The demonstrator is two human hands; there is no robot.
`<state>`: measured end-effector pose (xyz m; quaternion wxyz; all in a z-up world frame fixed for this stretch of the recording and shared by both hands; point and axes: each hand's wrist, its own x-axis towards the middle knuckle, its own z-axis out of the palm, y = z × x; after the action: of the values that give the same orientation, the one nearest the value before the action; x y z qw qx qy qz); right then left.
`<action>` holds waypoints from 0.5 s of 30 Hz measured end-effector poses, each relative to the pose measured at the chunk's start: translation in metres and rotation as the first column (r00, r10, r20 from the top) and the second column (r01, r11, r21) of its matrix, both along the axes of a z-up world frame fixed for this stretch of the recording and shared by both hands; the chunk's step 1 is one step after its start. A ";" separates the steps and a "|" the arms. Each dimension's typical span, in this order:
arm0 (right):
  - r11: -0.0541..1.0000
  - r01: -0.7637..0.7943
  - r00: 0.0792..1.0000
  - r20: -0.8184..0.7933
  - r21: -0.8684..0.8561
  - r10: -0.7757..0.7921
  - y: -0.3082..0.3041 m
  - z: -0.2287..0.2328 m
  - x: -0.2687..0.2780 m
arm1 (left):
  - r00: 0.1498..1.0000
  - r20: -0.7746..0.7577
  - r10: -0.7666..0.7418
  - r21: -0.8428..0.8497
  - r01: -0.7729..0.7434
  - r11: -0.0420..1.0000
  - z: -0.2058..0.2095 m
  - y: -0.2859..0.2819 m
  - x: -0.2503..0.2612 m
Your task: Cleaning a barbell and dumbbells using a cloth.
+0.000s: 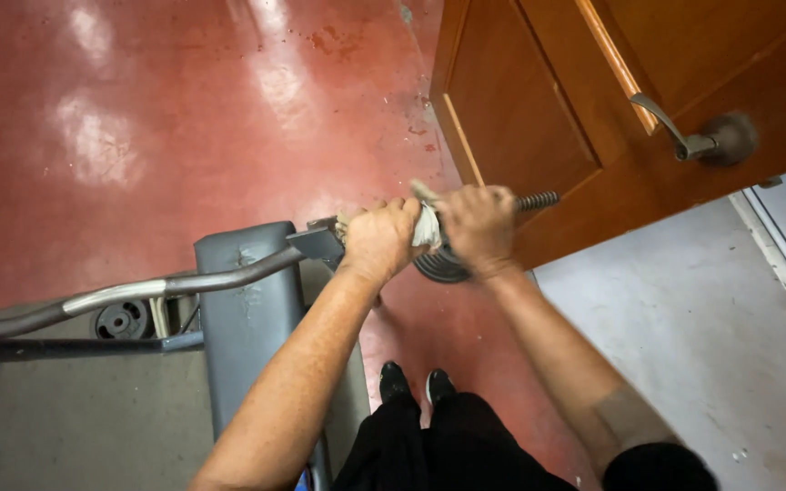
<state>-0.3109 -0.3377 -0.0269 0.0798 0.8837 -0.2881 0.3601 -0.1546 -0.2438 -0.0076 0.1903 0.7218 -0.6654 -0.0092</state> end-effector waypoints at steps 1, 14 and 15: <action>1.000 0.000 1.000 -0.002 0.002 0.000 -0.008 -0.001 -0.007 | 1.000 -0.002 0.000 0.002 0.000 1.000 0.001 0.002 -0.001; 0.992 -0.099 0.995 0.029 0.076 0.097 -0.014 0.018 -0.043 | 0.999 -0.052 -0.009 -0.290 -0.007 0.957 0.001 0.030 -0.058; 0.993 -0.094 0.996 0.021 0.075 0.092 -0.017 0.016 -0.048 | 0.990 -0.130 -0.046 -0.288 0.006 0.958 0.001 0.029 -0.063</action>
<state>-0.3591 -0.3544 -0.0111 0.0266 0.8954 -0.2608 0.3599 -0.2180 -0.2145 -0.0062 0.3376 0.6755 -0.6546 0.0357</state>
